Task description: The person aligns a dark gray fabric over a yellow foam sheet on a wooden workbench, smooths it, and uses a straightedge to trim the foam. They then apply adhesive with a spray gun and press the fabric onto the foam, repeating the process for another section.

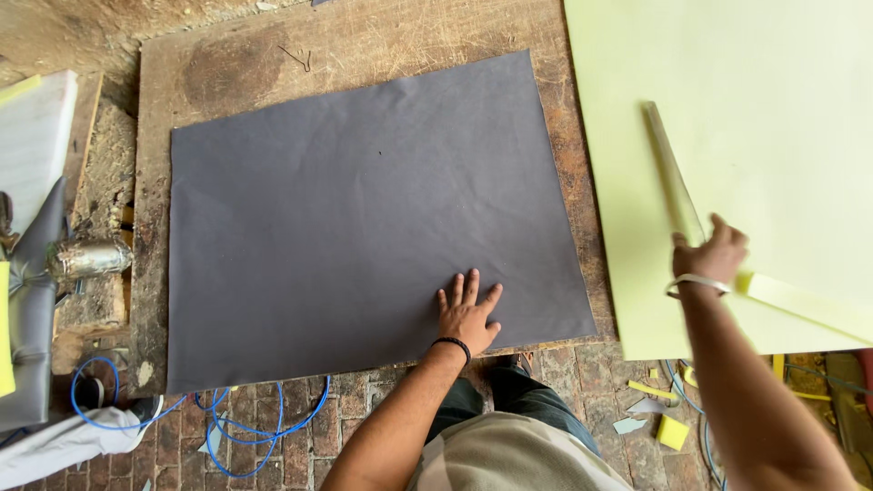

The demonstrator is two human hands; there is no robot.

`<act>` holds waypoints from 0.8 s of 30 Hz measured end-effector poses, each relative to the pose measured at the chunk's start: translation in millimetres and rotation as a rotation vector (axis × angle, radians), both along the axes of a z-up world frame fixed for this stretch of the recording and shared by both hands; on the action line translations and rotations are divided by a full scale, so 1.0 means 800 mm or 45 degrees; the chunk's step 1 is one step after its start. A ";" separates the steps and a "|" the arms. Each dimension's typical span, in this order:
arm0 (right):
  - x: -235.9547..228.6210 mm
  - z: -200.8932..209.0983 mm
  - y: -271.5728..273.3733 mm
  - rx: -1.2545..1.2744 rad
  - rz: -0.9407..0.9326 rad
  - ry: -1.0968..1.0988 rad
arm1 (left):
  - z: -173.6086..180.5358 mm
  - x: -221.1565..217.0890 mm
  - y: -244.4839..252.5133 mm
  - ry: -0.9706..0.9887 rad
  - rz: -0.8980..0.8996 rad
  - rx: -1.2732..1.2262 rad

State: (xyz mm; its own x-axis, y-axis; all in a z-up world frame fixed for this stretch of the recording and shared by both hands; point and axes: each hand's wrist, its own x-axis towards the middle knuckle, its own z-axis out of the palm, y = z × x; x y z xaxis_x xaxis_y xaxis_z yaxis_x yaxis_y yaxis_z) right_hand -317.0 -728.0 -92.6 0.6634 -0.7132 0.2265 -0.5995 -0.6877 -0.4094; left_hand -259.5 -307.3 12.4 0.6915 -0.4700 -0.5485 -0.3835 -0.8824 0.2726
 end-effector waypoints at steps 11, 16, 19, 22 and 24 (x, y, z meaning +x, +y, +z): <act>0.033 0.029 0.187 0.599 0.163 0.481 | -0.021 -0.042 0.050 -0.035 0.145 -0.257; 0.065 0.025 0.209 0.504 0.376 0.578 | -0.042 -0.043 0.098 -0.022 0.292 -0.534; 0.098 0.011 0.244 0.610 0.417 0.502 | -0.048 -0.030 0.128 0.173 0.623 -0.681; 0.118 0.005 0.261 0.394 0.320 0.346 | -0.047 -0.016 0.173 0.336 0.858 -0.729; 0.110 0.008 0.242 0.478 0.087 0.377 | -0.046 -0.004 0.222 0.367 0.920 -0.757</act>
State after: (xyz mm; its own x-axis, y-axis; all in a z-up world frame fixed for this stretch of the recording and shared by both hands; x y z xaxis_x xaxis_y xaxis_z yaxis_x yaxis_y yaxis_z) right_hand -228.9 -534.8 -86.1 0.7086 -0.6622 -0.2437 -0.6864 -0.5670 -0.4553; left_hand -262.5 -129.8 -24.4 0.7983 -0.2402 -0.5523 0.3466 -0.5668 0.7474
